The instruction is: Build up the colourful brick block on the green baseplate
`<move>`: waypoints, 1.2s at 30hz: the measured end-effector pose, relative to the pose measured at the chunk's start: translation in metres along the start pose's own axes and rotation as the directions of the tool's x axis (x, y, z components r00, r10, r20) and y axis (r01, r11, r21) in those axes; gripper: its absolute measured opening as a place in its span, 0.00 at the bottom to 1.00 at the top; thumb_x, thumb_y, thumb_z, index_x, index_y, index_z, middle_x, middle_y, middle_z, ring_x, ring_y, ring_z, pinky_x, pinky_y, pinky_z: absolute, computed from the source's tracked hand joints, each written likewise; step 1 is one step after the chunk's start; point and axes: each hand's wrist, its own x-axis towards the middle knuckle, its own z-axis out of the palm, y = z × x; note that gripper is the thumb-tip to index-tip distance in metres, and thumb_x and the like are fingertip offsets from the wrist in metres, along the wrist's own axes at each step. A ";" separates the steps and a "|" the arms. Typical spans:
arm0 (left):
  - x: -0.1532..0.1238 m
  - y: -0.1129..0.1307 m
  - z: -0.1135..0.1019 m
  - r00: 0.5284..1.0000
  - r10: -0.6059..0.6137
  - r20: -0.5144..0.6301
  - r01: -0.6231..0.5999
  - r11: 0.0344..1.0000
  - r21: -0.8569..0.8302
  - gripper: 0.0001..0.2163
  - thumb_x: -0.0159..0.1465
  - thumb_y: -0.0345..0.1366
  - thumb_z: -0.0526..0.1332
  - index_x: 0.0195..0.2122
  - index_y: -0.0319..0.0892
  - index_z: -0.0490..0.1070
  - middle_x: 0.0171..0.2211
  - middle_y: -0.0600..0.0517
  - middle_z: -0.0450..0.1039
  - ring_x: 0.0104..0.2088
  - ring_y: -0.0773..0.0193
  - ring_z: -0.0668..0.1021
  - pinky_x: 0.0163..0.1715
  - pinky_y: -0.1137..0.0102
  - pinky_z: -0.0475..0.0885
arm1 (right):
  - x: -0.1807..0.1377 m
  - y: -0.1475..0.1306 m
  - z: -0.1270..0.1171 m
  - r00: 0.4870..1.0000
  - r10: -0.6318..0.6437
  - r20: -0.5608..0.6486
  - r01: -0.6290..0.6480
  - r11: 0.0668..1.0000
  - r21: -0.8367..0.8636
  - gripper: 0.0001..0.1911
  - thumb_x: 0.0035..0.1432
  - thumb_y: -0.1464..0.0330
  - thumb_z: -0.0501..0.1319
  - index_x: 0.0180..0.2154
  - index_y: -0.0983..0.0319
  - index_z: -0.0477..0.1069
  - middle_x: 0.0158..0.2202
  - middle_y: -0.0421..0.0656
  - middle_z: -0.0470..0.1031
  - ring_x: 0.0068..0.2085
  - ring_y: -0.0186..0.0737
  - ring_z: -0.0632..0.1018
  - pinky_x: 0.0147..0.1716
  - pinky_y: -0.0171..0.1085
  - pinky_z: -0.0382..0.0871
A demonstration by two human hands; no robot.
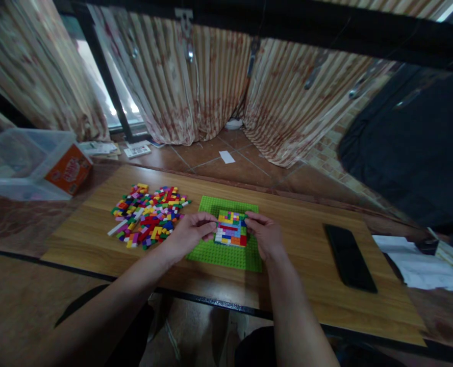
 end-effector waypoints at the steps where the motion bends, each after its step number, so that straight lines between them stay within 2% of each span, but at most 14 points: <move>1: 0.000 0.000 0.000 1.000 0.002 0.000 -0.002 1.000 0.003 0.02 0.54 0.29 0.64 0.28 0.36 0.72 0.19 0.58 0.68 0.18 0.76 0.67 0.20 0.77 0.60 | 0.000 0.000 0.001 1.000 0.004 -0.003 -0.004 1.000 0.008 0.16 0.28 0.67 0.75 0.28 0.59 0.80 0.30 0.41 0.80 0.29 0.34 0.76 0.29 0.35 0.72; 9: -0.001 0.002 -0.001 1.000 -0.020 -0.020 0.021 0.999 0.049 0.01 0.58 0.27 0.61 0.29 0.35 0.72 0.22 0.56 0.72 0.19 0.75 0.71 0.20 0.78 0.63 | -0.005 -0.005 0.001 1.000 -0.020 -0.006 0.020 0.999 0.025 0.18 0.30 0.66 0.76 0.30 0.59 0.81 0.28 0.40 0.79 0.29 0.33 0.74 0.28 0.34 0.70; 15: -0.001 0.005 -0.002 0.998 -0.052 -0.040 0.055 0.997 0.059 0.02 0.61 0.27 0.61 0.31 0.36 0.72 0.25 0.53 0.76 0.20 0.74 0.75 0.21 0.78 0.65 | -0.015 -0.022 -0.002 0.974 -0.195 -0.118 0.197 0.980 0.010 0.15 0.37 0.63 0.73 0.32 0.59 0.80 0.23 0.36 0.74 0.23 0.28 0.68 0.24 0.31 0.63; 17: -0.001 0.005 -0.001 0.998 -0.055 -0.034 0.056 0.997 0.045 0.02 0.61 0.28 0.62 0.31 0.36 0.72 0.25 0.53 0.76 0.20 0.74 0.75 0.21 0.78 0.65 | -0.022 -0.025 0.004 0.962 -0.263 -0.071 0.259 0.964 -0.053 0.12 0.41 0.63 0.72 0.32 0.59 0.80 0.24 0.36 0.75 0.23 0.29 0.68 0.25 0.32 0.64; 19: -0.002 0.005 -0.001 0.998 -0.051 -0.023 0.052 0.998 0.032 0.04 0.61 0.30 0.62 0.30 0.36 0.72 0.24 0.54 0.76 0.21 0.74 0.75 0.22 0.78 0.66 | -0.031 -0.025 0.013 0.946 -0.323 0.026 0.323 0.939 -0.121 0.10 0.45 0.63 0.70 0.32 0.58 0.81 0.24 0.37 0.76 0.25 0.31 0.70 0.28 0.34 0.67; 25: -0.005 0.006 -0.002 0.996 -0.070 0.060 0.073 0.996 -0.058 0.09 0.60 0.37 0.66 0.30 0.36 0.72 0.27 0.51 0.78 0.23 0.72 0.76 0.25 0.76 0.68 | -0.049 -0.021 0.032 0.888 -0.371 0.272 0.434 0.873 -0.222 0.08 0.55 0.62 0.65 0.36 0.55 0.81 0.36 0.41 0.81 0.38 0.39 0.79 0.41 0.41 0.72; 32: -0.008 0.008 -0.003 0.988 -0.080 0.131 0.097 0.987 -0.129 0.10 0.55 0.37 0.70 0.33 0.35 0.74 0.27 0.51 0.77 0.25 0.69 0.79 0.26 0.76 0.69 | -0.055 -0.019 0.040 0.854 -0.389 0.344 0.486 0.834 -0.263 0.07 0.56 0.62 0.65 0.36 0.54 0.80 0.38 0.41 0.80 0.42 0.41 0.78 0.46 0.44 0.70; 36: -0.005 0.005 -0.004 0.994 -0.049 0.095 0.061 0.990 -0.125 0.12 0.54 0.37 0.71 0.35 0.36 0.73 0.28 0.51 0.77 0.26 0.69 0.79 0.26 0.76 0.69 | -0.056 -0.017 0.041 0.857 -0.376 0.353 0.487 0.813 -0.318 0.07 0.54 0.62 0.66 0.35 0.53 0.80 0.38 0.41 0.80 0.43 0.42 0.77 0.48 0.46 0.69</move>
